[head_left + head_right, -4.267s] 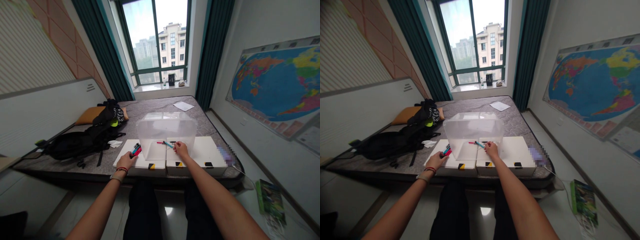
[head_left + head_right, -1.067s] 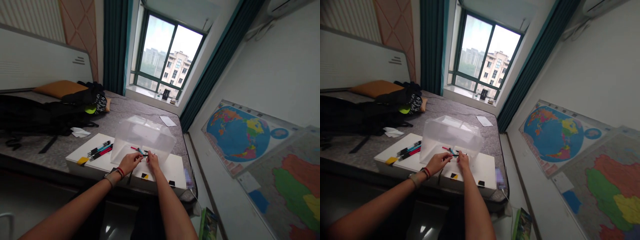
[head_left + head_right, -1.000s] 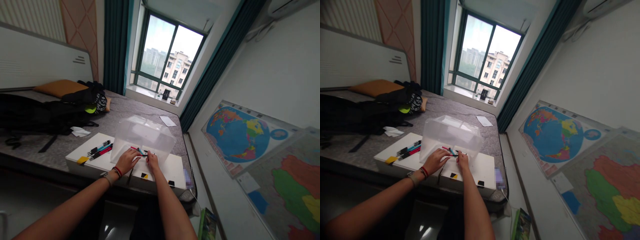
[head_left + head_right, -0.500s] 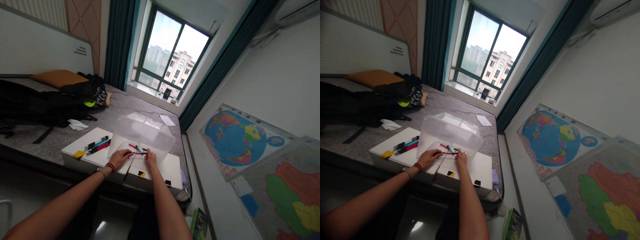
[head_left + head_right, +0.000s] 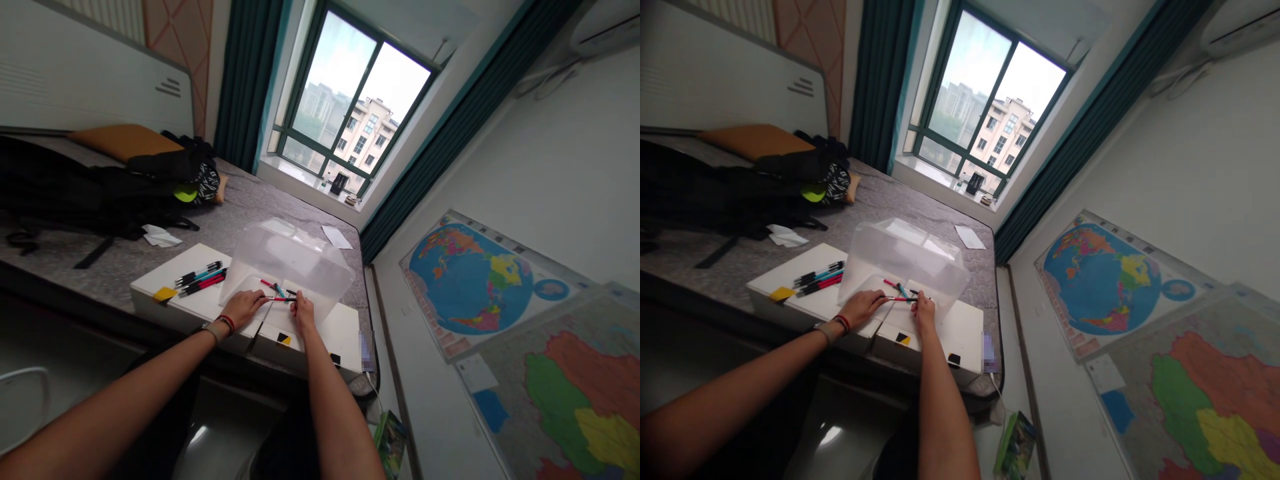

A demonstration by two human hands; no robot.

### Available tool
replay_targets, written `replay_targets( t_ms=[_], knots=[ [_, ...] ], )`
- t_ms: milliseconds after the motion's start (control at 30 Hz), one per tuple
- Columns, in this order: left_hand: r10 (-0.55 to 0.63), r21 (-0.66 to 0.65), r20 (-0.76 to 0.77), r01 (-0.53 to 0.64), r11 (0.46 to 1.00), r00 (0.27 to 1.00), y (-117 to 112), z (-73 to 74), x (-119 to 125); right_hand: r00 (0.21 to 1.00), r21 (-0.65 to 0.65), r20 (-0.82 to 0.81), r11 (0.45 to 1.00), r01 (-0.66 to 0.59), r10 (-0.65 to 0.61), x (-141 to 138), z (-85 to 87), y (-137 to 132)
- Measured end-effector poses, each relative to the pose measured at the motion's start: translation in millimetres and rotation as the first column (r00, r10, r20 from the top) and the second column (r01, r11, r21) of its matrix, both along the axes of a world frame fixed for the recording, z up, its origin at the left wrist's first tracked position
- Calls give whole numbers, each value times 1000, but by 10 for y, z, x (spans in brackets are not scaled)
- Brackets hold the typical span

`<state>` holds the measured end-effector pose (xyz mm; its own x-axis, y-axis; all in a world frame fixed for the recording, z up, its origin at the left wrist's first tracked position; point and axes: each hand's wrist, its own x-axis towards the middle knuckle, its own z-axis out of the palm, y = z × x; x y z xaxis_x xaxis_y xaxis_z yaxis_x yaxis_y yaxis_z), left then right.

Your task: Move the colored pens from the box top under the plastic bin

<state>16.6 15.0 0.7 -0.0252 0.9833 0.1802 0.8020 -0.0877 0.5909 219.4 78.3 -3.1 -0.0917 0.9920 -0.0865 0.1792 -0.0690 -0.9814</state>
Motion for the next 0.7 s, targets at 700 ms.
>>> replay_targets(
  t_ms=[700],
  knots=[
    [-30,213,23,25,977,999,-79,49,3,987,24,-160,1000,-19,23,-13,1,-3]
  ],
)
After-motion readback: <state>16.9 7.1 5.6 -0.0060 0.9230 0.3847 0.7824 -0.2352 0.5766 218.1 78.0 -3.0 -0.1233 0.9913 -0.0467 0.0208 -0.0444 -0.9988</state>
